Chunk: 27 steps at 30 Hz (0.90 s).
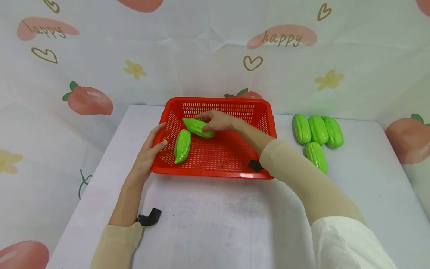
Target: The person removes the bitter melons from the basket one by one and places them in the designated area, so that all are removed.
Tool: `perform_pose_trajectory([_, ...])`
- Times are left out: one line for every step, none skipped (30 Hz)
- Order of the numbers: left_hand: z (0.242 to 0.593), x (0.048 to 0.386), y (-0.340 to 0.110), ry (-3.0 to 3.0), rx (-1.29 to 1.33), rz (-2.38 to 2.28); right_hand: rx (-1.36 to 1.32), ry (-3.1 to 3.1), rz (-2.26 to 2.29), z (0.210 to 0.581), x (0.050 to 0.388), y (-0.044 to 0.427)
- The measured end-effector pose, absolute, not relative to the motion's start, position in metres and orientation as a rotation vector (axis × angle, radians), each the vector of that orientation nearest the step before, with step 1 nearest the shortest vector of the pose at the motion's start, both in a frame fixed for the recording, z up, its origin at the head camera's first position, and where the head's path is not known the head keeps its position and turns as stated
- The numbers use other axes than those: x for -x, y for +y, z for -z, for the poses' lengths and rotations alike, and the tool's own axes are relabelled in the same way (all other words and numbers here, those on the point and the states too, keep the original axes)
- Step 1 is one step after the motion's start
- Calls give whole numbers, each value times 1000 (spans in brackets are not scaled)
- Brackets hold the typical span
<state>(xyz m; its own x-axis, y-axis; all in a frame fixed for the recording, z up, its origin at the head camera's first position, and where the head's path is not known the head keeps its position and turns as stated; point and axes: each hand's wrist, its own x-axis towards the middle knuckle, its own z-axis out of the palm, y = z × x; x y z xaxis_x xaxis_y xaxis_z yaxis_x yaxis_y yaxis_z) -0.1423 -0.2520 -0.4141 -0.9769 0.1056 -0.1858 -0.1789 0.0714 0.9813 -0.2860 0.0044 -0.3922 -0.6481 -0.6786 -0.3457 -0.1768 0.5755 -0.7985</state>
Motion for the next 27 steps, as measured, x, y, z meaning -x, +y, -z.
perform_pose_trajectory([414,142,-252,2135,74,-2008,675,2157,1010,391,286,5])
perform_pose_trajectory([414,142,-252,2136,74,-2006,671,2159,1023,389,285,5])
perform_pose_trajectory([414,142,-252,2136,76,-2005,663,2161,1038,387,284,6])
perform_pose_trajectory([414,143,-252,2136,76,-2004,651,2155,1057,386,284,6])
perform_pose_trajectory([414,142,-252,2134,78,-2005,641,2151,1073,384,283,7])
perform_pose_trajectory([415,143,-252,2134,80,-2005,630,2144,1094,383,283,7])
perform_pose_trajectory([415,143,-252,2133,81,-2006,623,2134,1114,381,282,8])
perform_pose_trajectory([415,143,-252,2130,83,-2009,616,2123,1134,380,281,8])
perform_pose_trajectory([415,142,-252,2128,83,-2012,609,2112,1150,379,281,9])
perform_pose_trajectory([415,142,-253,2126,81,-2014,609,2100,1164,378,281,9])
perform_pose_trajectory([415,142,-253,2123,80,-2017,611,2095,1174,377,281,10])
perform_pose_trajectory([415,142,-253,2121,78,-2020,612,2088,1188,376,281,11])
perform_pose_trajectory([415,142,-253,2120,76,-2022,614,2083,1203,375,281,11])
perform_pose_trajectory([415,142,-253,2119,73,-2024,621,2083,1215,374,281,12])
perform_pose_trajectory([415,142,-253,2120,72,-2025,625,2081,1229,372,280,13])
perform_pose_trajectory([415,142,-253,2120,72,-2025,634,2089,1242,369,279,14])
perform_pose_trajectory([415,142,-253,2120,72,-2026,645,2097,1258,367,278,15])
perform_pose_trajectory([415,142,-252,2119,74,-2027,656,2107,1272,365,277,16])
perform_pose_trajectory([415,142,-252,2118,74,-2026,668,2122,1280,363,275,17])
perform_pose_trajectory([416,142,-252,2114,74,-2028,679,2136,1288,360,274,17])
perform_pose_trajectory([415,142,-252,2112,74,-2028,686,2149,1300,358,272,18])
perform_pose_trajectory([415,142,-252,2110,73,-2029,699,2163,1309,355,270,19])
perform_pose_trajectory([415,142,-253,2110,72,-2030,710,2171,1318,352,268,20])
perform_pose_trajectory([415,142,-253,2111,71,-2030,720,2174,1332,349,266,20])
perform_pose_trajectory([416,142,-252,2110,70,-2029,725,2173,1348,347,264,22])
perform_pose_trajectory([416,142,-252,2109,69,-2030,728,2171,1364,344,262,23])
perform_pose_trajectory([416,143,-251,2108,70,-2029,731,2173,1373,341,261,25])
